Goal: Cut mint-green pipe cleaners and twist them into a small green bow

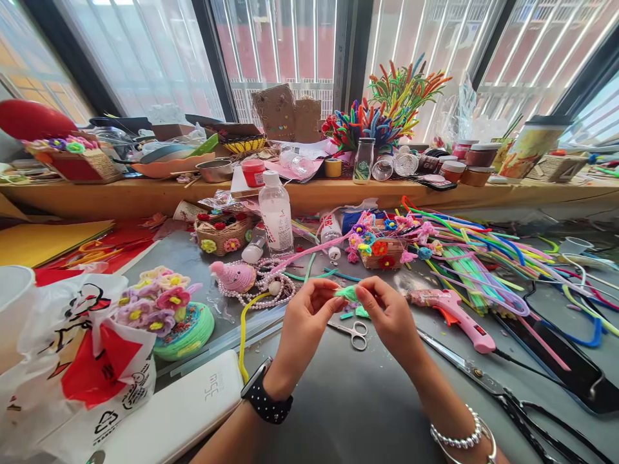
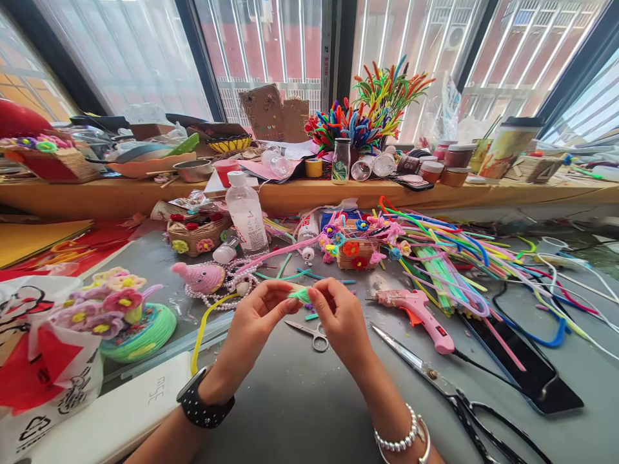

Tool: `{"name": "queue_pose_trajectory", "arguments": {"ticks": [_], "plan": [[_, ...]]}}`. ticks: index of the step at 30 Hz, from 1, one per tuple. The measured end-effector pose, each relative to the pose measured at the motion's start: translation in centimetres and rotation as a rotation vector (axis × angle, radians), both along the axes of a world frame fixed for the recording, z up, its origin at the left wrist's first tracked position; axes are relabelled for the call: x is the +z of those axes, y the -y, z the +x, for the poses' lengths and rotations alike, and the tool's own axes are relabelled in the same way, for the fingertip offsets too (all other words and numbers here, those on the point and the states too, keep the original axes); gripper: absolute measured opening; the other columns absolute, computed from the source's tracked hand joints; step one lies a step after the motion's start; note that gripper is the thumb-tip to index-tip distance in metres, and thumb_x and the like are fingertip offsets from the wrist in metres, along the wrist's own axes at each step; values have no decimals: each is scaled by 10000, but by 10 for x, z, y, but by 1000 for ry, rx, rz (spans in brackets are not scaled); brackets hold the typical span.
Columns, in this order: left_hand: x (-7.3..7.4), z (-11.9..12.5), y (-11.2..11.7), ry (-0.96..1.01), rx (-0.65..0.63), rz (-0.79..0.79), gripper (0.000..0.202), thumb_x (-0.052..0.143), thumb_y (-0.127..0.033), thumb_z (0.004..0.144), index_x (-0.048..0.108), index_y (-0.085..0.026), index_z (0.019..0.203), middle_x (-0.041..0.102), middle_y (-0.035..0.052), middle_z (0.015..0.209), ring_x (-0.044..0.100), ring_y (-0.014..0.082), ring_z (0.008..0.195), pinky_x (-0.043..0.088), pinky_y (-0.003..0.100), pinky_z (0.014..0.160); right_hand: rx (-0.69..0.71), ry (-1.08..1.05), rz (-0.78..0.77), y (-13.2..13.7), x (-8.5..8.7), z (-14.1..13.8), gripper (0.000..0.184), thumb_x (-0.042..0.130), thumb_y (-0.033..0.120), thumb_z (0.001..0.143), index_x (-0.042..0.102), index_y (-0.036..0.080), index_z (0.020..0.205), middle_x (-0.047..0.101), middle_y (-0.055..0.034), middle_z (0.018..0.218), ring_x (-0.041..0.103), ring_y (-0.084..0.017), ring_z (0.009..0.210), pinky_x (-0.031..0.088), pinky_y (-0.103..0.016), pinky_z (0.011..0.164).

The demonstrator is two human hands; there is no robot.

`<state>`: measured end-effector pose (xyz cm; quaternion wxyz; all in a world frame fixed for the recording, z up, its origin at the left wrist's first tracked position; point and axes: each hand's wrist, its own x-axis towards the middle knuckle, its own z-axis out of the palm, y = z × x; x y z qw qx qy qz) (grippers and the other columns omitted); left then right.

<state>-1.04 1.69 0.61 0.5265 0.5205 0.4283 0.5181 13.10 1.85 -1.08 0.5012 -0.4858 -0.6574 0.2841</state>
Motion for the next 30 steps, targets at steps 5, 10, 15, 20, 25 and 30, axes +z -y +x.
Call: {"name": "queue_pose_trajectory", "arguments": {"ticks": [5, 10, 15, 20, 25, 30], "plan": [[1, -1, 1, -157, -115, 58, 180, 577, -297, 712, 593, -150, 813, 619, 47, 795, 578, 157, 720, 470, 254, 659, 0, 75, 36, 2, 0, -5, 209, 414, 330, 831, 491, 176, 712, 487, 11, 629, 447, -112, 555, 354, -216, 510], [3, -2, 2, -250, -80, 75, 192, 558, -330, 721, 606, -160, 645, 575, 3, 573, 523, 117, 540, 422, 210, 527, 11, 160, 110, 4, 1, -6, 200, 411, 298, 834, 491, 181, 692, 478, 16, 613, 437, -113, 551, 349, -224, 527], [5, -2, -1, -98, -31, -58, 200, 605, -332, 675, 568, -149, 603, 553, -22, 533, 496, 91, 484, 415, 199, 499, -97, 50, 59, -2, 9, 19, 280, 342, 337, 860, 551, 177, 765, 527, -3, 623, 483, -121, 562, 368, -223, 525], [3, -2, -1, -76, 42, -49, 183, 611, -306, 676, 547, -149, 606, 547, -35, 532, 493, 76, 477, 401, 182, 489, -227, 297, -115, -13, 8, 52, 239, 460, 346, 789, 612, 173, 725, 601, -26, 639, 529, -160, 592, 374, -262, 550], [0, -2, -3, -69, 18, -59, 178, 610, -289, 684, 549, -145, 601, 552, -32, 545, 485, 68, 483, 395, 168, 478, -69, 616, -190, -16, -3, 45, 128, 545, 268, 724, 638, 187, 688, 612, -38, 711, 539, -170, 627, 381, -273, 567], [-2, -4, -6, -61, -56, -95, 167, 616, -307, 684, 615, -140, 674, 586, -14, 604, 539, 84, 567, 419, 170, 532, 16, 781, -202, -14, -12, 27, 76, 563, 147, 682, 616, 174, 730, 604, -55, 764, 542, -174, 669, 380, -265, 581]]}}
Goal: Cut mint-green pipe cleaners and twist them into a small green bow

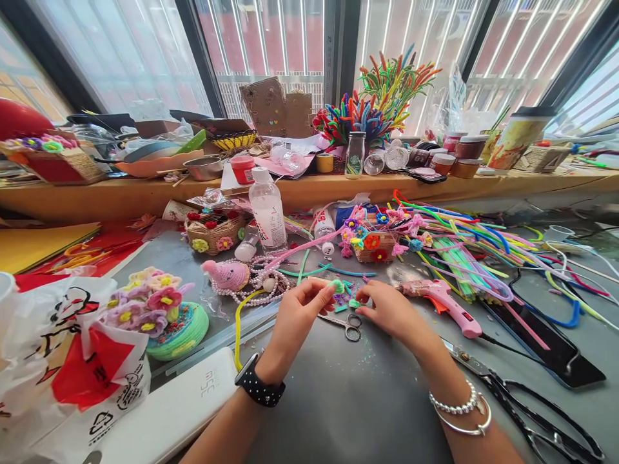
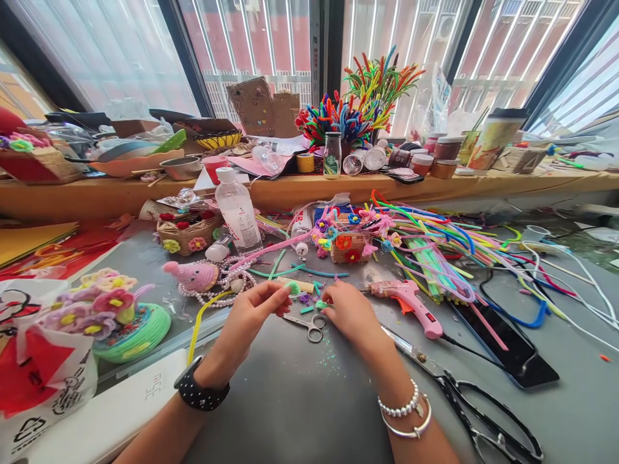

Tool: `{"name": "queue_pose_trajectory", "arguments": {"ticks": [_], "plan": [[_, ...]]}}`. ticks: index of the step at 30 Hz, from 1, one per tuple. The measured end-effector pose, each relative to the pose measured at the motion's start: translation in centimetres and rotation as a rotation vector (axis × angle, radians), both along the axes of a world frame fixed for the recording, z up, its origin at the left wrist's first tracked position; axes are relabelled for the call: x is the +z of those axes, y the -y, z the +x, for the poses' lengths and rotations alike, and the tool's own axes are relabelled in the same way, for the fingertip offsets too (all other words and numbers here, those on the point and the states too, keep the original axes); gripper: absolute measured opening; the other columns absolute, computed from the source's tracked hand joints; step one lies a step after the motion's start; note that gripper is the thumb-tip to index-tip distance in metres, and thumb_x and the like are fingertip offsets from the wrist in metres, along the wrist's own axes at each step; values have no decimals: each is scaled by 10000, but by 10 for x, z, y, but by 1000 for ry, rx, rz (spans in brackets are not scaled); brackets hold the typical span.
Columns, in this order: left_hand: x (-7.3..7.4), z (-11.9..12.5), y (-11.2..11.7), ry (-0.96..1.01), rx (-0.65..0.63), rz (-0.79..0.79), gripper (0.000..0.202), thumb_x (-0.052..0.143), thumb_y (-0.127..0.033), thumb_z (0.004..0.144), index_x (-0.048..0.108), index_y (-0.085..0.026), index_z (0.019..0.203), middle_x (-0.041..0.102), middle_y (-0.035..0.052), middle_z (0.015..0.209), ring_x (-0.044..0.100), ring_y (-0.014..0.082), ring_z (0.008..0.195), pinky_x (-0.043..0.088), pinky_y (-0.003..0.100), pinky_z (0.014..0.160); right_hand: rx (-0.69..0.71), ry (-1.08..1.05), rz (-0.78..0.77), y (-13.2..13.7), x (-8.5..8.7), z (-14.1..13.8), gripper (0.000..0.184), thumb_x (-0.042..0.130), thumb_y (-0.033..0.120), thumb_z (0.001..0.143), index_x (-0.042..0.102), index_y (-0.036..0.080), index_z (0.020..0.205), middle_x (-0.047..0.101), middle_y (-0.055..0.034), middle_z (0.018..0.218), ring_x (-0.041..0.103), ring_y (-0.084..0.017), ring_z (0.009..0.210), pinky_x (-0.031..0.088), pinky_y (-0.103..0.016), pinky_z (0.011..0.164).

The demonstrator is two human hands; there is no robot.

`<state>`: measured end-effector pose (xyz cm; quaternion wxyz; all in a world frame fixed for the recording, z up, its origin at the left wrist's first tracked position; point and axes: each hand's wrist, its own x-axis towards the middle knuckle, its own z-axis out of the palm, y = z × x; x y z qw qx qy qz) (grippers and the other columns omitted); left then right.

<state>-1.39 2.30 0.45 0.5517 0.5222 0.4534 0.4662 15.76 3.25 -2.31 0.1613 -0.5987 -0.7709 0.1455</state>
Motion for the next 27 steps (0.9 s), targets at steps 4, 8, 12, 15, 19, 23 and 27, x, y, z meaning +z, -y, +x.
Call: {"name": "queue_pose_trajectory", "arguments": {"ticks": [4, 8, 12, 15, 19, 23, 27], "plan": [[-1, -2, -1, 115, -31, -122, 159, 636, -284, 672, 664, -146, 747, 632, 8, 711, 572, 94, 670, 437, 163, 582, -1, 27, 22, 0, -4, -4, 179, 502, 40, 656, 597, 165, 742, 605, -56, 734, 542, -172, 665, 376, -257, 580], [-4, -3, -3, 345, -17, -289, 156, 666, -216, 650, 663, -146, 790, 666, 23, 755, 598, 95, 683, 470, 179, 645, 29, -77, 17, 1, 1, -3, 309, 471, 37, 670, 587, 148, 934, 590, -42, 725, 527, -149, 631, 399, -259, 601], [-5, -4, -2, 464, -41, -356, 138, 664, -155, 653, 639, -136, 787, 684, 37, 772, 622, 102, 702, 487, 194, 688, 35, -415, 5, 5, 14, -4, 324, 466, 113, 722, 568, 182, 1021, 541, -8, 703, 507, -126, 612, 417, -240, 583], [-4, -3, -1, 473, -55, -336, 123, 666, -147, 651, 615, -137, 763, 686, 43, 811, 633, 127, 752, 486, 220, 726, 27, -703, -66, 8, 20, -6, 213, 507, 197, 741, 567, 183, 945, 537, 4, 687, 509, -119, 616, 420, -221, 552], [-2, -1, 1, 411, -40, -307, 138, 673, -169, 646, 591, -136, 751, 681, 54, 853, 630, 156, 790, 479, 261, 750, 97, -1008, -115, 9, 18, -8, 168, 575, 258, 729, 525, 200, 879, 553, 4, 773, 525, -107, 661, 441, -209, 577], [-2, 2, 2, 405, -67, -295, 119, 674, -180, 644, 599, -124, 718, 671, 38, 799, 617, 138, 764, 465, 274, 779, 177, -1117, -100, 10, 16, -12, 197, 601, 227, 717, 489, 215, 878, 539, 10, 814, 529, -102, 692, 458, -210, 607], [-4, 3, 4, 433, -110, -318, 105, 663, -183, 660, 620, -131, 741, 645, 10, 776, 603, 118, 761, 459, 257, 785, 189, -1071, -85, 11, 15, -17, 231, 577, 234, 739, 497, 212, 955, 563, -17, 866, 536, -124, 741, 464, -236, 638]]}}
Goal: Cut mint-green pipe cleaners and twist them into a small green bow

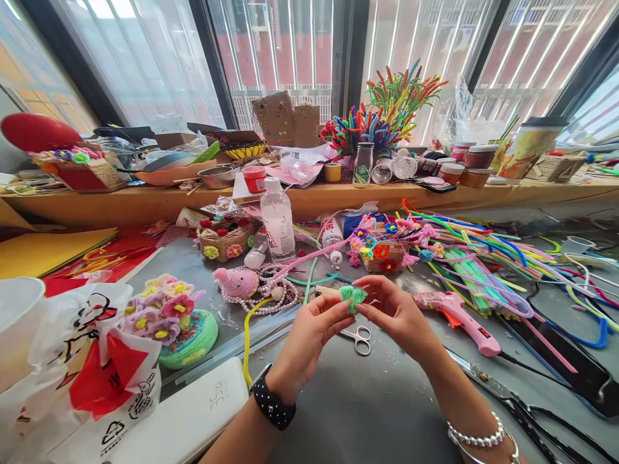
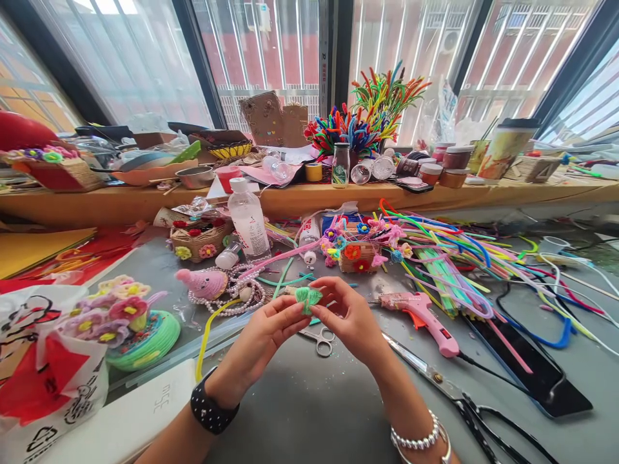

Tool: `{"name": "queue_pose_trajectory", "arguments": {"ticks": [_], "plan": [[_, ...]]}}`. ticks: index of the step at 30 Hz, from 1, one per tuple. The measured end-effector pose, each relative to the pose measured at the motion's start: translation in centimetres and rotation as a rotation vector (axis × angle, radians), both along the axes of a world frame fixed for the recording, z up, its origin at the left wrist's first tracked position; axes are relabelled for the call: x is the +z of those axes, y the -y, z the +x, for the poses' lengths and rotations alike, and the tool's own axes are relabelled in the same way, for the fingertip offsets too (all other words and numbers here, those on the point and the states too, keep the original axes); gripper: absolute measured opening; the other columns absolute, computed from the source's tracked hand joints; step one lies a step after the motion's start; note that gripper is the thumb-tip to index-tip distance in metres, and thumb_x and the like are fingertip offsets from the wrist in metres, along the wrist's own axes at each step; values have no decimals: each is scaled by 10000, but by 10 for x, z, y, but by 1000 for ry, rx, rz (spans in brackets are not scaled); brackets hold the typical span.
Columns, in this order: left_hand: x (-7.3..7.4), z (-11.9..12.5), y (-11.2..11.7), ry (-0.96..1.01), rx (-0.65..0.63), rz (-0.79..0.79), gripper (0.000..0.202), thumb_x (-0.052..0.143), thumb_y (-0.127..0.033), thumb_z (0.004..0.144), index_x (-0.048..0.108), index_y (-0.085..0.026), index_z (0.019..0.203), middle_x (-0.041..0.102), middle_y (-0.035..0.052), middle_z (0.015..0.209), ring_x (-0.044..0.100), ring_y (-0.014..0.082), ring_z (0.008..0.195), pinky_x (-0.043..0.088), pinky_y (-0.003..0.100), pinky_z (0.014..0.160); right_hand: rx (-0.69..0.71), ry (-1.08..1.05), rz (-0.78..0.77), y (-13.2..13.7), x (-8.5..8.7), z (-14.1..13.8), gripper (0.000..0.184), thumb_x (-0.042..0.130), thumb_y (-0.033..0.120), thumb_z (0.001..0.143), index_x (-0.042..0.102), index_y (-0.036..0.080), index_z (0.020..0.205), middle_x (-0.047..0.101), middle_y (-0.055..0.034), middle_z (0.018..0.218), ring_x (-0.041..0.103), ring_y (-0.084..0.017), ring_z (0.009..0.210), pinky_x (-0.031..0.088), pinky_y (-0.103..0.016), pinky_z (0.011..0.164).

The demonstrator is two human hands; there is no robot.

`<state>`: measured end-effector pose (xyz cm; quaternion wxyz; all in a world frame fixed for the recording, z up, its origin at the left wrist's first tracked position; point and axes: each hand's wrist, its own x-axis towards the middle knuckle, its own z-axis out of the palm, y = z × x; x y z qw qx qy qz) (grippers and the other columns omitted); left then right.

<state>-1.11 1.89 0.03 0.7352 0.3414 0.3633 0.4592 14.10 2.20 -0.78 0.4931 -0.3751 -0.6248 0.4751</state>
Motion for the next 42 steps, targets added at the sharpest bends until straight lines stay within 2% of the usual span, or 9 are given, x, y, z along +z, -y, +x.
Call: {"name": "queue_pose_trajectory", "arguments": {"ticks": [5, 13, 19, 23, 26, 29, 32, 37, 42], "plan": [[-3, 0, 1, -1, 14, 14, 122, 648, -207, 679, 629, -146, 783, 647, 22, 812, 603, 141, 819, 456, 245, 768, -91, 75, -1, 1, -1, -3, 214, 576, 274, 737, 535, 196, 931, 580, -30, 868, 543, -140, 730, 460, -244, 613], [-4, 2, 1, -40, 36, 87, 121, 659, -210, 664, 652, -157, 773, 666, 23, 810, 601, 138, 808, 443, 241, 771, -143, 77, -6, 1, 0, -7, 194, 585, 311, 730, 530, 188, 869, 561, -32, 824, 528, -145, 719, 452, -256, 613], [-1, 0, 0, 2, 29, 24, 102, 675, -185, 641, 659, -162, 738, 661, 6, 786, 592, 112, 775, 436, 213, 756, -95, 74, -21, 1, 1, -5, 236, 587, 332, 720, 533, 189, 900, 572, -25, 809, 534, -129, 681, 445, -232, 579], [0, 1, 0, -80, 1, 45, 160, 672, -212, 642, 670, -143, 786, 668, 44, 807, 589, 128, 773, 444, 215, 729, -125, 123, -39, 1, 2, -4, 242, 526, 399, 753, 555, 166, 812, 567, -5, 664, 504, -106, 552, 398, -203, 467], [1, 1, 0, -196, 3, 103, 201, 660, -252, 650, 674, -132, 810, 672, 62, 804, 595, 144, 736, 459, 230, 685, -173, 158, -44, 2, 1, -5, 265, 546, 422, 733, 564, 157, 726, 542, 5, 570, 460, -91, 466, 375, -201, 417], [1, 1, 0, -273, 55, 170, 204, 651, -277, 653, 673, -134, 798, 673, 63, 797, 604, 158, 704, 472, 248, 650, -207, 94, -36, 2, -1, -8, 261, 576, 420, 711, 554, 160, 720, 542, 4, 564, 463, -91, 448, 388, -202, 394], [0, 2, 1, -238, 115, 158, 190, 651, -282, 654, 664, -141, 782, 668, 51, 785, 611, 161, 705, 479, 260, 663, -245, 33, -19, 3, -3, -10, 236, 598, 400, 701, 541, 171, 705, 530, 14, 547, 477, -97, 452, 416, -210, 401], [-1, 4, 2, -116, 90, 104, 151, 658, -266, 650, 656, -141, 734, 660, 36, 783, 609, 160, 761, 465, 285, 763, -272, -7, -36, 4, -4, -13, 228, 619, 392, 681, 539, 179, 678, 557, 8, 552, 513, -116, 468, 446, -230, 425], [-1, 5, 2, -193, 94, 141, 181, 692, -275, 606, 654, -125, 701, 664, 47, 740, 602, 162, 726, 469, 297, 740, -296, -31, -43, 6, -6, -15, 227, 625, 374, 681, 510, 182, 647, 547, 18, 550, 500, -107, 463, 429, -226, 438]]}}
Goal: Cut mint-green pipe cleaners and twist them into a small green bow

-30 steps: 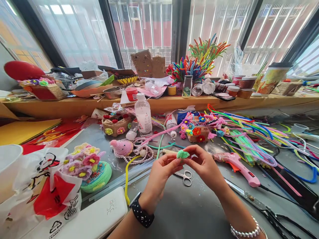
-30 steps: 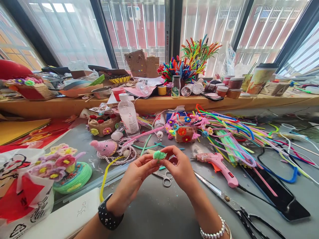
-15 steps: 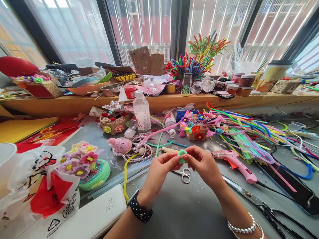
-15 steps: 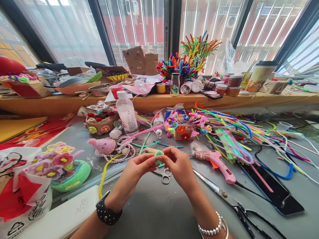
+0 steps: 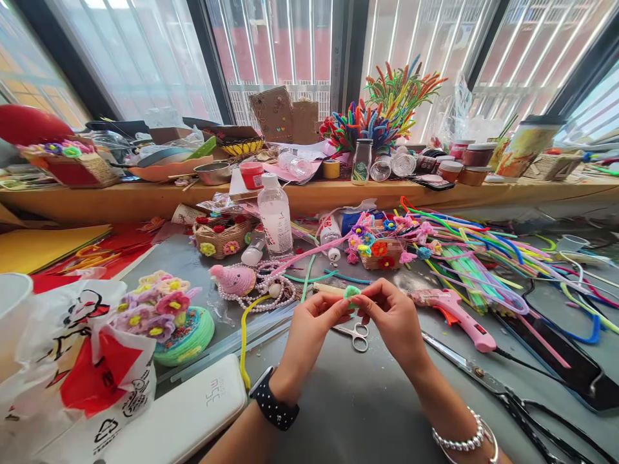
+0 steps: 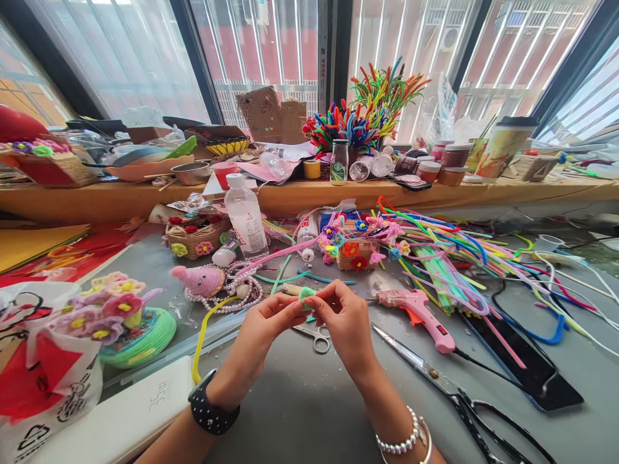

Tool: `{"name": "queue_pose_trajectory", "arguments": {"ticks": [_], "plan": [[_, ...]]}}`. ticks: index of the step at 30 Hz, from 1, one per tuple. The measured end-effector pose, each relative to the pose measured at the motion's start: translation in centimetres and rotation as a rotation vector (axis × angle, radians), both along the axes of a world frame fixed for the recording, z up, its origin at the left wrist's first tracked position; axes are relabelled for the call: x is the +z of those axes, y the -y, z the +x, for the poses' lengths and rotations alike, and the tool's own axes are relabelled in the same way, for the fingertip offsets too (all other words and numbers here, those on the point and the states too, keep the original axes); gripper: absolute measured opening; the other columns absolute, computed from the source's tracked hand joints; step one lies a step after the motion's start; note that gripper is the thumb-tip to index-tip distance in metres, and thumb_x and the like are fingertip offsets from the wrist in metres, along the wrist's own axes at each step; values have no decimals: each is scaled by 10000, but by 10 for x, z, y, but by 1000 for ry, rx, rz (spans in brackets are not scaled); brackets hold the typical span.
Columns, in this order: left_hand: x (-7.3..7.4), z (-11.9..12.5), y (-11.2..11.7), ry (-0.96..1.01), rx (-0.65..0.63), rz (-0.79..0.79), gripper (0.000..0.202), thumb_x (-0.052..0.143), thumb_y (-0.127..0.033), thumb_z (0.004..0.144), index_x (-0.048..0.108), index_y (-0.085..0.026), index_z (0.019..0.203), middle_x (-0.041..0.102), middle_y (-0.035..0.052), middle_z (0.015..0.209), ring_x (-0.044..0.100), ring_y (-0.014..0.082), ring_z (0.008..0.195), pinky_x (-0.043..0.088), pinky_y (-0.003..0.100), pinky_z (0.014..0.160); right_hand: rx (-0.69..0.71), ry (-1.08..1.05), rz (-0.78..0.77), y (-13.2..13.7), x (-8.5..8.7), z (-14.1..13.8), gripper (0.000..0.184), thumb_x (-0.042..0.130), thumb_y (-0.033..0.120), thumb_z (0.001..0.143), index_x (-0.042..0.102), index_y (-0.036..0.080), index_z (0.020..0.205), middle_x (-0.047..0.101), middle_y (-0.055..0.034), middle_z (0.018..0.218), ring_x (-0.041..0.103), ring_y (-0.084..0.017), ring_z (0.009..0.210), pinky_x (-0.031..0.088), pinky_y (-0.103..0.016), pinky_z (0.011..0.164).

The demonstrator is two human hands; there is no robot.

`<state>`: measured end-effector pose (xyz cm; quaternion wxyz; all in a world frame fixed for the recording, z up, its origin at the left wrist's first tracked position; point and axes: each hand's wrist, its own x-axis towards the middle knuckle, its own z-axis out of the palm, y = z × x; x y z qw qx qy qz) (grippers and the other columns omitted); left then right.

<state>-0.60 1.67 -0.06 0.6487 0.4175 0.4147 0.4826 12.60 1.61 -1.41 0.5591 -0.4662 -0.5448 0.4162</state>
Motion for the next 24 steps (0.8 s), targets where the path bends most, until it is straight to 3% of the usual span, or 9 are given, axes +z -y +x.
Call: {"name": "queue_pose_trajectory", "arguments": {"ticks": [9, 13, 17, 24], "plan": [[-4, -2, -3, 45, 9, -21, 181, 694, -254, 608, 673, -137, 744, 667, 42, 746, 592, 135, 678, 470, 251, 677, 60, 74, 18, -3, -2, -2, 290, 477, 457, 773, 479, 183, 680, 487, 27, 532, 458, -102, 462, 375, -217, 429], [-1, -2, -2, 18, 17, -21, 189, 701, -246, 599, 674, -125, 741, 669, 54, 742, 593, 142, 678, 473, 249, 661, -14, 345, 92, -4, -1, 1, 346, 361, 460, 829, 475, 182, 658, 441, 29, 513, 409, -99, 470, 322, -215, 442], [-1, -1, -1, 12, 9, -15, 190, 710, -253, 585, 665, -119, 712, 660, 47, 713, 594, 147, 674, 472, 262, 673, -69, 549, 191, -1, -1, -2, 356, 365, 413, 842, 432, 187, 575, 407, 39, 486, 368, -94, 458, 284, -217, 452], [-2, -4, -1, 189, -116, -161, 155, 734, -197, 555, 648, -127, 663, 638, 9, 698, 591, 113, 699, 438, 256, 774, -112, 549, 239, 1, 0, -4, 321, 399, 392, 832, 429, 192, 583, 425, 38, 498, 380, -95, 459, 299, -211, 460]]}}
